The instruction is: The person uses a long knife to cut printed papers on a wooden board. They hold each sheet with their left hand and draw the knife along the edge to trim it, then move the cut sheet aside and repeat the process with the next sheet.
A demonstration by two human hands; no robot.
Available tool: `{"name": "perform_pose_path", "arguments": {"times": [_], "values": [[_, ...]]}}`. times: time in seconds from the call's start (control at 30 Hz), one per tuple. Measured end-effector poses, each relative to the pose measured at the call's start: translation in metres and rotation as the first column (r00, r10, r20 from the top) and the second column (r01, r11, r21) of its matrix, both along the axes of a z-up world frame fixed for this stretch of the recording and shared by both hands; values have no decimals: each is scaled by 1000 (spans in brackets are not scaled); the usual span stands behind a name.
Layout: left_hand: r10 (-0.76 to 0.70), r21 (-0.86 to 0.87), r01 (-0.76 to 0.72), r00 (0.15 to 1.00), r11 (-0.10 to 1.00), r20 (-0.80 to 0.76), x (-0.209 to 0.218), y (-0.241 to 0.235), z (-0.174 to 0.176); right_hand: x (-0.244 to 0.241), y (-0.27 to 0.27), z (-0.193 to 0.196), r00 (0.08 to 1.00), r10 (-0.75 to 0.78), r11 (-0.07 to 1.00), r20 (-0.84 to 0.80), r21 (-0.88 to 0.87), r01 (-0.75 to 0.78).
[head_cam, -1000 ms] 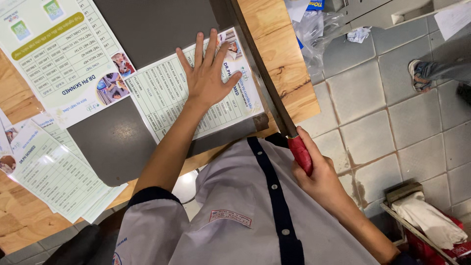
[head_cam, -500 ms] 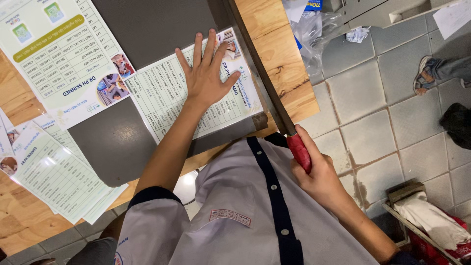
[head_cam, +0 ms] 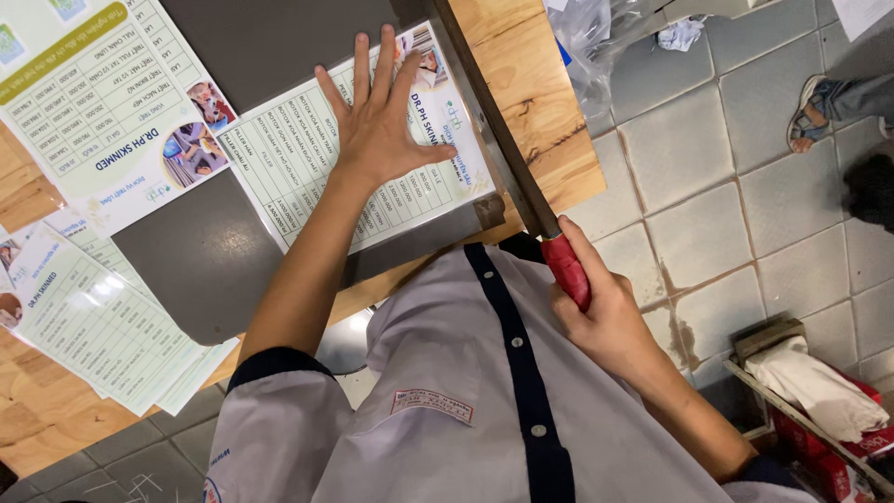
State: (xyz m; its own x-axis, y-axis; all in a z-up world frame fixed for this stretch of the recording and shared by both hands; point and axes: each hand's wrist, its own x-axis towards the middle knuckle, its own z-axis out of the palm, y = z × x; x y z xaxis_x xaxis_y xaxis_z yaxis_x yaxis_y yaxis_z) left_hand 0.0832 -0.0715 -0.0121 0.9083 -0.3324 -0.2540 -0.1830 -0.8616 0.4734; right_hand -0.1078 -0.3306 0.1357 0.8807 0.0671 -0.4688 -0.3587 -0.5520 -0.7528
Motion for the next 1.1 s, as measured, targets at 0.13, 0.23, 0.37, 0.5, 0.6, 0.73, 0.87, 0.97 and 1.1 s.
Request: {"name": "perform_pose_path", "arguments": {"times": [0.13,0.23,0.37,0.5,0.6,0.73,0.87,0.97,1.1], "values": [[20,-13,-20,1000,1000,3,-1,0,-7,0,0,-1,996,-3,1000,-93,-6,3],[17,-31,-16,1000,999,26,1,2,-10,1,0,-1,994,3,1000,-107,-13,-4],[11,-33,-11,999,999,30,-1,2,-12,0,-1,-1,995,9,1000,-97,-18,-11],[10,-27,-9,999,1000,33,0,3,-12,1,0,-1,996,10,1000,-88,-3,-10],[11,-39,-9,999,999,37,0,3,-12,1,0,0,996,-5,1000,-91,-2,5],[14,-44,-12,999,999,39,-1,2,-13,1,1,1,999,5,1000,-47,2,-5],[12,-46,-9,999,999,44,-1,4,-12,3,2,3,990,-14,999,-140,-41,8],[16,-45,-15,999,999,41,-1,4,-13,3,2,3,997,-12,1000,-75,-6,11],[27,-43,-25,998,999,52,-1,0,-14,0,1,0,997,-6,1000,-75,-9,6]]}}
